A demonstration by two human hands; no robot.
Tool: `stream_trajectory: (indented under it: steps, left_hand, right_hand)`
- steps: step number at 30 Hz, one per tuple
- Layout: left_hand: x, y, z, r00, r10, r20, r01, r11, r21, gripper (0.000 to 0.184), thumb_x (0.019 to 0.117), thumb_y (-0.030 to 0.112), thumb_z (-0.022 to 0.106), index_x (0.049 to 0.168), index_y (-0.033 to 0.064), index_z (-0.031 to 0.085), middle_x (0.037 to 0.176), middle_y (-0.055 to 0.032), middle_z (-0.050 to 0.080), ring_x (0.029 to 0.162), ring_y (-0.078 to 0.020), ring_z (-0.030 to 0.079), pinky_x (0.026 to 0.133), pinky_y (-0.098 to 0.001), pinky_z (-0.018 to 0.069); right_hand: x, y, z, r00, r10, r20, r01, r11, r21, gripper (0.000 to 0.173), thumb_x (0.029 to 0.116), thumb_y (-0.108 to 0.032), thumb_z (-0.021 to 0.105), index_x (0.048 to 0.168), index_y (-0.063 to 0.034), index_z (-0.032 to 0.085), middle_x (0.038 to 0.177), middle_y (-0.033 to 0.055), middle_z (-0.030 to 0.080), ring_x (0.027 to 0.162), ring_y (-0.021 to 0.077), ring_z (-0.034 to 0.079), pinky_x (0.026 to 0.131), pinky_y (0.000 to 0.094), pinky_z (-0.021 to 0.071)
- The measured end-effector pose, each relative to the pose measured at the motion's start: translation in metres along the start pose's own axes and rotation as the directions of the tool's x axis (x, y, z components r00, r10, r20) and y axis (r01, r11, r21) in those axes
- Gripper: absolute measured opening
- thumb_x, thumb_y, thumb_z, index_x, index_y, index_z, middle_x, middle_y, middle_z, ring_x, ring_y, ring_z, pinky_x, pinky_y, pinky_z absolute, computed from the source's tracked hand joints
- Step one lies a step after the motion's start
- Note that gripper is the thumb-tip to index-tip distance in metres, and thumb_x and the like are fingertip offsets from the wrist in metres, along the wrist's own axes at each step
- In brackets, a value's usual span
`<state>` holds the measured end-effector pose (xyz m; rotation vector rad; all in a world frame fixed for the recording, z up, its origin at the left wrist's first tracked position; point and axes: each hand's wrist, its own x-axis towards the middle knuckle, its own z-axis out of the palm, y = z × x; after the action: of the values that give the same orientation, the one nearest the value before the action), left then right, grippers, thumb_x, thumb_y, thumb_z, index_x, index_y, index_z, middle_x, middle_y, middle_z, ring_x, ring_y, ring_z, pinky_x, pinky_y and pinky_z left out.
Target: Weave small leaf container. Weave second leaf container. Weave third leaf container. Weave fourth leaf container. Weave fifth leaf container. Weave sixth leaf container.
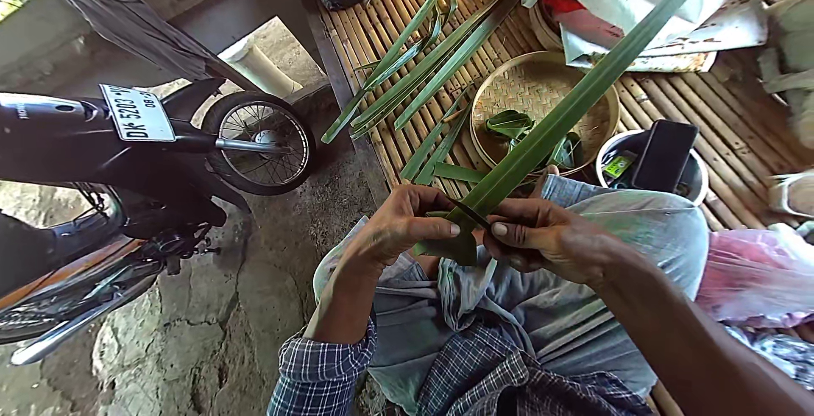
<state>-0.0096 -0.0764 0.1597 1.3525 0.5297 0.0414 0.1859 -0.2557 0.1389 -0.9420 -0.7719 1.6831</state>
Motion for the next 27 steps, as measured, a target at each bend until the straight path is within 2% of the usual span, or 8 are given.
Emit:
stream_trajectory:
  steps: [5, 9, 14, 17, 22, 24, 26, 27]
  left_hand:
    - [0.011, -0.010, -0.003, 0.996, -0.086, -0.038, 0.083, 0.994, -0.067, 0.017, 0.0817, 0.002, 0.075, 0.098, -0.0039, 0.072, 0.085, -0.0153, 0.072, 0.074, -0.0167, 0.069, 0.070, -0.0311, 0.0600]
    - [0.022, -0.021, -0.004, 0.984, -0.159, -0.079, 0.147, 0.980, -0.131, 0.012, 0.0838, 0.001, 0.073, 0.094, -0.0046, 0.071, 0.082, -0.0163, 0.071, 0.070, -0.0178, 0.069, 0.067, -0.0323, 0.0602]
    - [0.033, -0.037, -0.008, 0.969, -0.222, -0.109, 0.198, 0.961, -0.194, 0.007, 0.0864, 0.003, 0.070, 0.091, -0.0026, 0.069, 0.079, -0.0144, 0.070, 0.069, -0.0169, 0.068, 0.066, -0.0322, 0.0597]
    - [0.033, -0.042, -0.011, 0.966, -0.234, -0.111, 0.209, 0.958, -0.196, 0.010, 0.0857, 0.005, 0.071, 0.093, -0.0022, 0.069, 0.081, -0.0146, 0.071, 0.071, -0.0175, 0.069, 0.067, -0.0327, 0.0599]
    - [0.033, -0.036, -0.009, 0.957, -0.255, -0.138, 0.232, 0.958, -0.166, 0.008, 0.0868, 0.002, 0.070, 0.092, -0.0035, 0.069, 0.080, -0.0150, 0.070, 0.070, -0.0178, 0.069, 0.066, -0.0322, 0.0598]
    - [0.036, -0.040, -0.008, 0.951, -0.271, -0.149, 0.241, 0.952, -0.189, 0.008, 0.0865, 0.002, 0.070, 0.092, -0.0028, 0.069, 0.079, -0.0150, 0.070, 0.069, -0.0181, 0.069, 0.065, -0.0325, 0.0597]
    - [0.042, -0.051, -0.009, 0.939, -0.304, -0.163, 0.254, 0.929, -0.268, 0.005, 0.0894, 0.004, 0.068, 0.092, -0.0004, 0.068, 0.080, -0.0137, 0.070, 0.070, -0.0179, 0.069, 0.065, -0.0329, 0.0596]
    - [0.045, -0.059, -0.011, 0.931, -0.326, -0.166, 0.257, 0.905, -0.340, 0.005, 0.0906, 0.006, 0.067, 0.093, 0.0015, 0.068, 0.083, -0.0130, 0.070, 0.073, -0.0185, 0.069, 0.067, -0.0345, 0.0599]
  right_hand:
    - [0.009, 0.006, -0.010, 0.998, 0.058, -0.022, -0.056, 0.997, 0.051, 0.019, 0.1075, -0.014, 0.048, 0.110, -0.0064, 0.065, 0.083, 0.0073, 0.061, 0.055, 0.0037, 0.047, 0.048, 0.0162, 0.0387]
    - [0.019, 0.015, -0.018, 0.991, 0.111, -0.070, -0.104, 0.990, 0.097, 0.020, 0.1067, -0.013, 0.049, 0.115, -0.0077, 0.066, 0.081, 0.0063, 0.059, 0.053, 0.0036, 0.045, 0.047, 0.0165, 0.0384]
    - [0.028, 0.020, -0.026, 0.981, 0.174, -0.088, -0.161, 0.977, 0.139, 0.022, 0.1086, -0.016, 0.048, 0.123, -0.0095, 0.063, 0.081, 0.0043, 0.058, 0.054, 0.0033, 0.045, 0.047, 0.0160, 0.0380]
    - [0.032, 0.022, -0.027, 0.978, 0.191, -0.082, -0.178, 0.974, 0.140, 0.023, 0.1086, -0.016, 0.048, 0.126, -0.0102, 0.062, 0.081, 0.0040, 0.057, 0.053, 0.0033, 0.045, 0.047, 0.0157, 0.0382]
    - [0.034, 0.024, -0.028, 0.971, 0.216, -0.100, -0.203, 0.971, 0.123, 0.021, 0.1083, -0.016, 0.049, 0.124, -0.0108, 0.062, 0.079, 0.0032, 0.055, 0.053, 0.0031, 0.043, 0.046, 0.0160, 0.0355]
    - [0.038, 0.025, -0.024, 0.958, 0.202, -0.201, -0.204, 0.979, 0.010, 0.022, 0.1085, -0.015, 0.050, 0.124, -0.0091, 0.064, 0.077, 0.0028, 0.055, 0.053, 0.0037, 0.043, 0.046, 0.0172, 0.0354]
    - [0.051, 0.028, -0.019, 0.927, 0.133, -0.350, -0.243, 0.925, -0.293, 0.024, 0.1086, -0.016, 0.051, 0.124, -0.0091, 0.068, 0.076, 0.0027, 0.059, 0.054, 0.0066, 0.046, 0.049, 0.0220, 0.0383]
    - [0.059, 0.030, -0.018, 0.923, 0.073, -0.379, -0.263, 0.837, -0.481, 0.025, 0.1081, -0.017, 0.052, 0.124, -0.0116, 0.070, 0.080, 0.0036, 0.062, 0.060, 0.0099, 0.052, 0.054, 0.0277, 0.0439]
